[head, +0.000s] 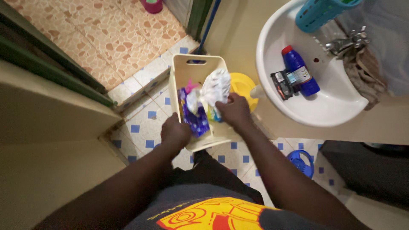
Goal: The person transfers cleaning and personal care items from a beige plastic basket into a white sink, including a blue bottle, a purple bag, a small box, and a cloth. The person then wipes the sink basin and faucet area with the cloth and places a blue toothbrush holder back on the sink.
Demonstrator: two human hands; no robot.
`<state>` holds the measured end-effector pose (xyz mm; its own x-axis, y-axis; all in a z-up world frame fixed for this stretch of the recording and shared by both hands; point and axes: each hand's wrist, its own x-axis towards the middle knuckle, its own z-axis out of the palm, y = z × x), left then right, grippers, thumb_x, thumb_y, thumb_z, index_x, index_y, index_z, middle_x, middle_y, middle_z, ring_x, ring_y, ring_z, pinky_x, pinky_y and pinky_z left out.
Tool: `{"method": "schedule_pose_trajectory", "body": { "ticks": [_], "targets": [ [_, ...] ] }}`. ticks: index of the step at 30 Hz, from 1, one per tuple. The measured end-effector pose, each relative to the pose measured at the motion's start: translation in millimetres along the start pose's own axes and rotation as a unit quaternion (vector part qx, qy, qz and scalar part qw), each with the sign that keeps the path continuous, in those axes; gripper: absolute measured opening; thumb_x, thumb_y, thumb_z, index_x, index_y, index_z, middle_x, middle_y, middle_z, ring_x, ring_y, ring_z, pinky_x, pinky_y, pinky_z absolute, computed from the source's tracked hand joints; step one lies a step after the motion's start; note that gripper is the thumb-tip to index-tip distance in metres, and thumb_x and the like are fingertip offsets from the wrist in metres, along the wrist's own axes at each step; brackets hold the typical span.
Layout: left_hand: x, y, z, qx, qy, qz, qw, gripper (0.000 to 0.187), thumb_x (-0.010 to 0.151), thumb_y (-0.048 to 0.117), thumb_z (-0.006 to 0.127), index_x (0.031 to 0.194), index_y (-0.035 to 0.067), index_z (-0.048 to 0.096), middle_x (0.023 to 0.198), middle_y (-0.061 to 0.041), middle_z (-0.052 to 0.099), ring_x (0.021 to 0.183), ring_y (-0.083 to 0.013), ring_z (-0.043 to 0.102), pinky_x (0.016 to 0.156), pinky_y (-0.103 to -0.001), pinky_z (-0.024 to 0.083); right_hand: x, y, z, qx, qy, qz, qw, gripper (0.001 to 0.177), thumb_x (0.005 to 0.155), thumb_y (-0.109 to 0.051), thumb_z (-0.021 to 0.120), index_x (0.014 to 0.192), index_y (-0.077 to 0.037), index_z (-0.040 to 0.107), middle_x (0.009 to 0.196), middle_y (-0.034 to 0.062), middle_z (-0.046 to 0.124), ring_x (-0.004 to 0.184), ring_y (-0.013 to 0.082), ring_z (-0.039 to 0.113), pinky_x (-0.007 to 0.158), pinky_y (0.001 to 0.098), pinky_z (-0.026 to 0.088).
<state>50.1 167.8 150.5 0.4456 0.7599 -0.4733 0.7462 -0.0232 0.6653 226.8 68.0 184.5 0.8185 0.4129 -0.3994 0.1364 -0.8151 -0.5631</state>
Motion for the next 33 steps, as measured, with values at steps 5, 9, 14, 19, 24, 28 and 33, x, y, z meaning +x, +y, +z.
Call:
{"method": "schedule_pose_trajectory", "body": {
  "ticks": [5,9,14,19,24,28,33],
  "targets": [
    [25.5,-34.4,13.9,-0.024,-0.002,-0.061,0.998,0.027,0.087,0.028,0.061,0.109,0.014,0.071,0.111,-0.017,0.071,0.108,-0.0399,0.067,0.092,-0.050,0.052,38.0,39.1,-6.2,0.353,-0.106,0.057,0.928,0.041,0.086,-0.019,0.070,0.123,-0.004,0.064,0.106,0.0082,0.068,0.097,0.0215,0.066,0.082,0.0402,0.059],
    [42.8,-65.9,36.7,-0.012,0.037,-0.029,0.999,0.027,0.088,0.021,0.061,0.110,0.007,0.067,0.108,-0.021,0.072,0.107,-0.0428,0.066,0.093,-0.051,0.052,89.3,101.9,19.4,0.534,-0.177,0.108,0.820,0.036,0.093,-0.017,0.066,0.127,-0.006,0.059,0.120,0.0093,0.062,0.110,0.0248,0.064,0.095,0.0445,0.055],
    [76.7,-76.0,74.0,-0.001,0.032,-0.053,0.998,0.030,0.087,0.020,0.064,0.113,0.006,0.064,0.110,-0.021,0.071,0.108,-0.0421,0.067,0.095,-0.050,0.053,165.2,166.9,51.8,0.658,-0.168,0.189,0.710,0.037,0.092,-0.013,0.064,0.128,-0.005,0.056,0.133,0.0150,0.060,0.120,0.0319,0.065,0.109,0.0509,0.055],
    [103.7,-79.8,108.7,-0.013,0.027,-0.027,0.999,0.033,0.086,0.017,0.063,0.117,0.007,0.063,0.111,-0.022,0.070,0.109,-0.0433,0.065,0.094,-0.051,0.051,225.2,224.4,82.5,0.682,-0.168,0.234,0.672,0.043,0.088,-0.016,0.069,0.127,-0.006,0.056,0.124,0.0136,0.063,0.114,0.0310,0.065,0.106,0.0480,0.054],
    [117.4,-76.7,122.8,0.005,0.028,0.015,0.999,0.043,0.083,0.015,0.062,0.124,0.005,0.060,0.112,-0.024,0.069,0.108,-0.0446,0.064,0.094,-0.052,0.051,268.9,269.0,97.7,0.698,-0.112,0.302,0.640,0.043,0.083,-0.020,0.072,0.121,-0.007,0.056,0.113,0.0095,0.061,0.109,0.0288,0.066,0.100,0.0477,0.055],
    [118.8,-75.5,113.3,0.010,-0.011,0.022,1.000,0.038,0.085,0.014,0.060,0.122,0.007,0.064,0.115,-0.024,0.069,0.112,-0.0437,0.064,0.098,-0.051,0.050,296.8,291.7,111.3,0.702,-0.085,0.320,0.630,0.042,0.085,-0.022,0.071,0.122,-0.009,0.058,0.113,0.0088,0.062,0.105,0.0294,0.066,0.094,0.0460,0.054],
    [115.9,-74.6,98.4,-0.012,-0.031,0.012,0.999,0.045,0.083,0.015,0.060,0.128,0.009,0.063,0.116,-0.023,0.070,0.113,-0.0420,0.065,0.099,-0.049,0.050,327.5,316.9,135.6,0.733,-0.089,0.359,0.571,0.044,0.089,-0.021,0.061,0.130,-0.008,0.057,0.122,0.0157,0.067,0.107,0.0335,0.065,0.089,0.0484,0.055]
  ]
}}
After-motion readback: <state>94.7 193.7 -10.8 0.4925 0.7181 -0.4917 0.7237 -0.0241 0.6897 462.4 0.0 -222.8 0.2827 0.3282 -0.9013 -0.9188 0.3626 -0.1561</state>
